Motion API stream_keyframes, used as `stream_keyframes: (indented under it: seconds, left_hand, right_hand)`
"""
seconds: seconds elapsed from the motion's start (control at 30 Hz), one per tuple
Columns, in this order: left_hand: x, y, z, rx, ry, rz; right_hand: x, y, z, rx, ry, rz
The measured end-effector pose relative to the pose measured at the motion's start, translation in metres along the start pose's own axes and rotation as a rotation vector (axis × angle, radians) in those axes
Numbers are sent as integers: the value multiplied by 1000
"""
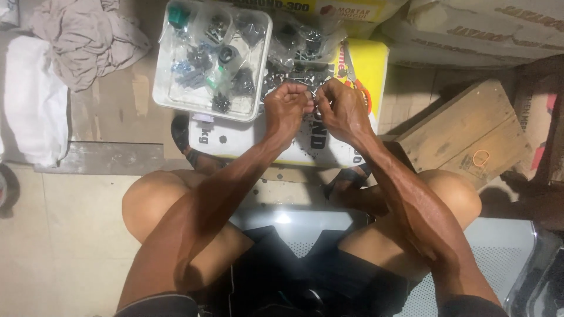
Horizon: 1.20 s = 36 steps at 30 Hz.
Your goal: Sorting small plastic gears and components into an organizer tray
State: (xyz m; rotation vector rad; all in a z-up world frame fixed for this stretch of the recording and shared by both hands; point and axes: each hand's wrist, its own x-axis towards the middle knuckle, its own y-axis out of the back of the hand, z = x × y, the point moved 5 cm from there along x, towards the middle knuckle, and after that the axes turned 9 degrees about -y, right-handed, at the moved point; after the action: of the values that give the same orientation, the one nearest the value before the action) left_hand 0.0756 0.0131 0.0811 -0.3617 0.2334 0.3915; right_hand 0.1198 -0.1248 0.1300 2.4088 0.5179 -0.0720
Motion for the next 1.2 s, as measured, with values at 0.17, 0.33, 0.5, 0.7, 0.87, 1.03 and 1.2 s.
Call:
stream_keyframes:
  seconds: [0.17,0.33,0.5,0.7,0.87,1.03,1.2]
  left_hand:
    - [5,6,-5,55,-36,4]
    - [4,4,-6,301,-244,-100]
    - [13,7,-19,345,-245,-102]
    - [27,2,28,275,-149,-56]
    - [17,-1,70,397,-156,-140]
    - [66,-1,-11,570,-232,-299]
    - [57,25,-35,842,-153,-383]
  right_hand:
    - [5,-8,3,-40,6,4]
    - [12,-14,13,40,-135,-34]
    - [10,-21,5,325,-260,-79]
    - [7,-9,-38,575,-160,-209]
    - [11,-9,-35,483,7,-172]
    - [22,-21,1,297,266,3]
    - [26,-59,57,-148,405,28]
